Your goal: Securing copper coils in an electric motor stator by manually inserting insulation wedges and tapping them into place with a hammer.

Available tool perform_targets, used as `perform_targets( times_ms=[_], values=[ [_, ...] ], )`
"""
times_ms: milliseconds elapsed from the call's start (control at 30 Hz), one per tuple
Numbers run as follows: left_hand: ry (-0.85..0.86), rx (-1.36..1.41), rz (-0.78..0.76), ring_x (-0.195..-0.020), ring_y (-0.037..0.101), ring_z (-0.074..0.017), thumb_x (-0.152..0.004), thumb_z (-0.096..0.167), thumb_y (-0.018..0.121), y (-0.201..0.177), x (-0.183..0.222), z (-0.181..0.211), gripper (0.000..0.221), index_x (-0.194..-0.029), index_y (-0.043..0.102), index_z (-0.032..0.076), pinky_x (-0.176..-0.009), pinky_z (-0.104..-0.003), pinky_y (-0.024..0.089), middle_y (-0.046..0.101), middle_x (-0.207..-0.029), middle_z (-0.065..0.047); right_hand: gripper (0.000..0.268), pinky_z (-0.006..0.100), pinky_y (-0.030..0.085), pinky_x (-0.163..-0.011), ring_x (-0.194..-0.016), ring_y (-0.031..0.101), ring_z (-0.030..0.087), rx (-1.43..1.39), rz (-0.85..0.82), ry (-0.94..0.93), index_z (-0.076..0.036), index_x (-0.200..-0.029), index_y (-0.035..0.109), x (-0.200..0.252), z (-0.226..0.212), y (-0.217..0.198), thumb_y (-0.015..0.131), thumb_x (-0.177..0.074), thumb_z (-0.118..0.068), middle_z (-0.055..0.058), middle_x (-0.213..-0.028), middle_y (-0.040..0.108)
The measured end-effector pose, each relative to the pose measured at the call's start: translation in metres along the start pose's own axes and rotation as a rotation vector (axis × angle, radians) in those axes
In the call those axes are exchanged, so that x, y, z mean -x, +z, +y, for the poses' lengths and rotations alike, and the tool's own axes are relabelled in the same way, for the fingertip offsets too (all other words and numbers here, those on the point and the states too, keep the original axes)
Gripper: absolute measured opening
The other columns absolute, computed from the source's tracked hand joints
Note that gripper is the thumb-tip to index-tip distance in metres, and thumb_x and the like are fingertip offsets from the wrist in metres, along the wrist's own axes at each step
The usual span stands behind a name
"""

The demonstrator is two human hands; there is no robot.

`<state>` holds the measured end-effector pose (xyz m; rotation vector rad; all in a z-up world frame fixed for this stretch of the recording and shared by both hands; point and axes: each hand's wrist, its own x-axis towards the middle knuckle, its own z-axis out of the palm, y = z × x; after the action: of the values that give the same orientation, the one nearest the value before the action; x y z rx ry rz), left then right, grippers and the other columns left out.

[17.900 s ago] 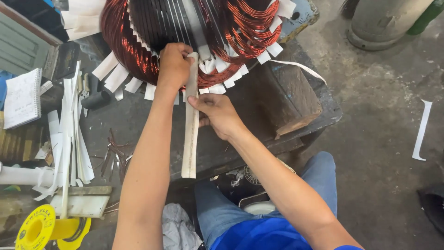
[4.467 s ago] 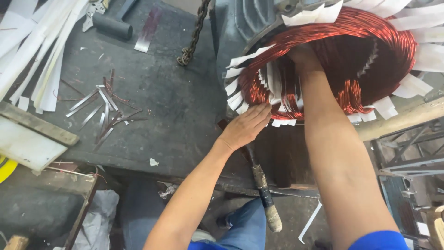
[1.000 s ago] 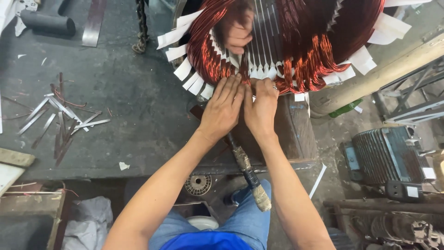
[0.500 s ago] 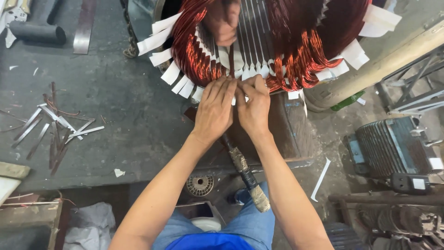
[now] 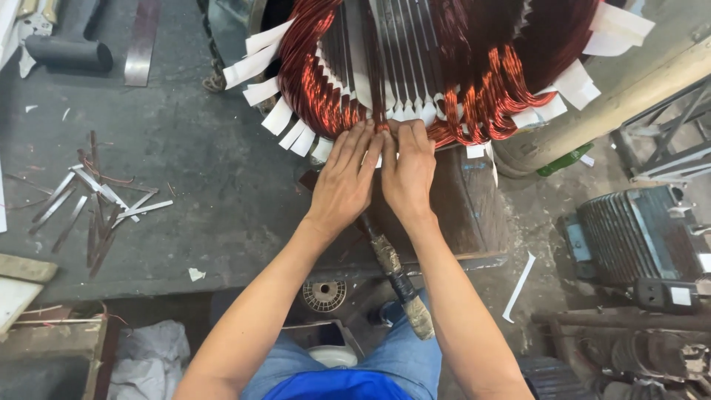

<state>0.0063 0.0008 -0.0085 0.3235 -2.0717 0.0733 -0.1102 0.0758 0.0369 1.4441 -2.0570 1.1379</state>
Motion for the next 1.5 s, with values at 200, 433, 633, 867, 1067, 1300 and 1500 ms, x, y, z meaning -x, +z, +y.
perform_targets(
  times_ms=[200, 433, 633, 867, 1067, 1300, 1500],
  values=[
    [-0.008, 0.052, 0.044, -0.148, 0.056, -0.0412, -0.105, 0.001, 0.049, 0.006, 0.005, -0.005, 0.052, -0.157, 0.051, -0.002, -0.127, -0.052, 0.040, 0.061, -0.152, -0.029, 0.009, 0.042, 0.053, -0.085, -0.094, 0.070, 0.036, 0.004, 0.019, -0.036, -0.008, -0.108, 0.076, 0.001, -0.001, 0.004, 0.070, -0.109, -0.014, 0.006, -0.103, 0.067],
    [-0.011, 0.069, 0.055, -0.148, 0.056, -0.0415, -0.106, 0.000, 0.047, 0.009, 0.005, -0.005, 0.052, -0.158, 0.050, -0.002, -0.128, -0.052, 0.039, 0.062, -0.151, -0.029, 0.007, 0.038, 0.050, -0.086, -0.097, 0.071, 0.031, -0.050, 0.028, -0.084, -0.008, -0.109, 0.080, -0.003, 0.001, 0.007, 0.074, -0.107, -0.010, 0.004, -0.102, 0.066],
    [-0.041, 0.050, 0.054, -0.146, 0.058, -0.0393, -0.106, 0.001, 0.049, 0.012, 0.003, -0.001, 0.050, -0.156, 0.052, -0.002, -0.128, -0.051, 0.039, 0.064, -0.149, -0.028, 0.011, 0.038, 0.052, -0.089, -0.098, 0.075, 0.032, -0.117, 0.025, -0.097, -0.010, -0.112, 0.083, 0.002, 0.015, 0.008, 0.076, -0.105, -0.007, 0.005, -0.101, 0.069],
    [-0.035, 0.007, 0.023, -0.147, 0.057, -0.0366, -0.105, 0.003, 0.051, 0.010, 0.003, 0.000, 0.052, -0.157, 0.050, -0.001, -0.129, -0.050, 0.037, 0.064, -0.150, -0.026, 0.010, 0.038, 0.053, -0.088, -0.097, 0.075, 0.034, -0.125, 0.055, -0.083, -0.006, -0.109, 0.083, 0.002, 0.007, 0.004, 0.074, -0.105, -0.004, 0.007, -0.101, 0.072],
    [-0.028, 0.028, 0.020, -0.150, 0.055, -0.0380, -0.107, 0.003, 0.051, 0.012, 0.005, -0.002, 0.051, -0.158, 0.049, -0.002, -0.130, -0.050, 0.036, 0.060, -0.155, -0.027, 0.010, 0.040, 0.052, -0.090, -0.096, 0.074, 0.036, -0.107, 0.042, -0.063, -0.005, -0.112, 0.082, 0.002, 0.010, 0.007, 0.075, -0.105, -0.006, 0.008, -0.103, 0.070],
    [-0.032, 0.030, 0.028, -0.150, 0.055, -0.0379, -0.106, 0.001, 0.047, 0.013, 0.005, -0.001, 0.054, -0.160, 0.048, -0.001, -0.130, -0.050, 0.035, 0.060, -0.156, -0.026, 0.009, 0.039, 0.047, -0.090, -0.095, 0.073, 0.032, -0.102, 0.010, -0.050, -0.006, -0.111, 0.080, -0.001, 0.007, 0.007, 0.074, -0.105, -0.008, 0.006, -0.100, 0.065],
    [-0.042, 0.026, 0.039, -0.150, 0.055, -0.0374, -0.106, 0.000, 0.045, 0.014, 0.006, 0.000, 0.054, -0.160, 0.048, -0.001, -0.131, -0.050, 0.035, 0.059, -0.157, -0.025, 0.014, 0.039, 0.044, -0.092, -0.098, 0.072, 0.035, -0.073, -0.015, -0.039, -0.004, -0.118, 0.077, 0.000, 0.007, 0.007, 0.071, -0.107, -0.008, 0.008, -0.102, 0.063]
  ],
)
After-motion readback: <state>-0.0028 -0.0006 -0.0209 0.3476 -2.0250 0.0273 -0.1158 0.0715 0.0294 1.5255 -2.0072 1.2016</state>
